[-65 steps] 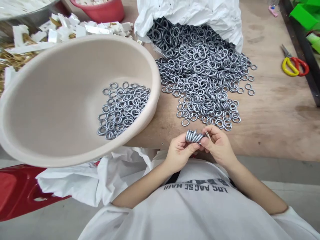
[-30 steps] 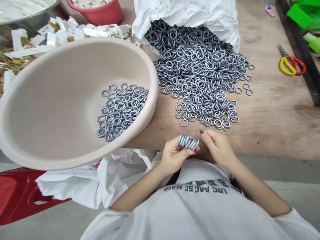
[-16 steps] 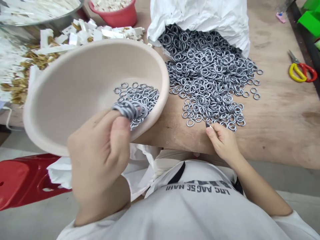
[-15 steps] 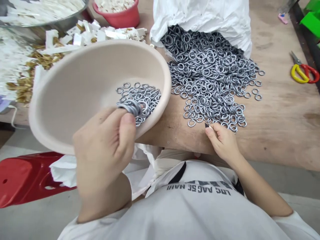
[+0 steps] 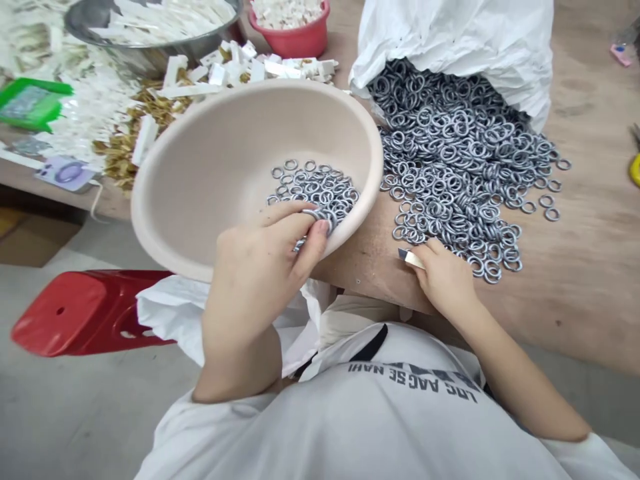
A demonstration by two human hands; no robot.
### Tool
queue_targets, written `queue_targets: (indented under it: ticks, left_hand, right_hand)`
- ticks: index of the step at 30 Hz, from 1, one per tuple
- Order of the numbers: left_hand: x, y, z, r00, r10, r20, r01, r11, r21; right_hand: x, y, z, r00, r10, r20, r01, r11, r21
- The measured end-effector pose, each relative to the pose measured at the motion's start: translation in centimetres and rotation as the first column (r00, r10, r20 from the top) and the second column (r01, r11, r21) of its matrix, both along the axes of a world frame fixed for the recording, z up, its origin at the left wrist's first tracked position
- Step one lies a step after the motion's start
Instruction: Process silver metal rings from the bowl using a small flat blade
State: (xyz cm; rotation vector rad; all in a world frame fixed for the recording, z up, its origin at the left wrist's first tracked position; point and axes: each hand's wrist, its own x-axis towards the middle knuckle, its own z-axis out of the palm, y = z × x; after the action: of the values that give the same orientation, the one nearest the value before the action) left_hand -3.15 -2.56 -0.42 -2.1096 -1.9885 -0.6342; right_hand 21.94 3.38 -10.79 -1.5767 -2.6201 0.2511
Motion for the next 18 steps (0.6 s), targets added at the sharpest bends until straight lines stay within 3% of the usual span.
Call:
queue_targets:
  ticks: [2, 4, 7, 9, 13, 18]
  left_hand:
    - [-0.2, -0.2, 0.3, 1.0, -0.003, -0.011, 0.002, 0.999, -0.054]
    - [-0.6, -0.3, 0.5, 1.0, 0.004, -0.01, -0.005, 0.993, -0.116]
    - [-1.0, -0.5, 0.7, 0.999, -0.012, 0.036, 0.016, 0.992, -0.127]
    - [-1.2, -0.5, 0.7, 0.997, -0.034, 0.062, 0.041, 0.994, -0.102]
    - [-1.8, -0.8, 0.5, 0.99, -0.03, 0.138, 0.035, 0.999, -0.037]
    - [-3.0, -1.2, 0.4, 0.968, 0.012, 0.251, 0.004, 0.998, -0.061]
  right_hand:
    - [-0.2, -0.1, 0.2, 0.999, 0.018, -0.039, -0.018, 1.0, -0.001]
    - [-0.4, -0.1, 1.0, 0.978, 0.049, -0.205, -0.047, 0.999, 0.011]
    - [-1.5, 0.0, 3.1, 0.83, 0.117, -0.546, -0.064, 0.991, 0.115]
    - [-2.8, 0.4, 4.9, 0.723, 0.181, -0.667, -0.082, 0.981, 0.177]
    - [-5.9, 1.8, 7.5, 0.654, 0.276, -0.705, -0.233, 0.959, 0.16]
    - [-7.9, 3.2, 7.9, 0.656, 0.279, -0.701, -0.308, 0.947, 0.089]
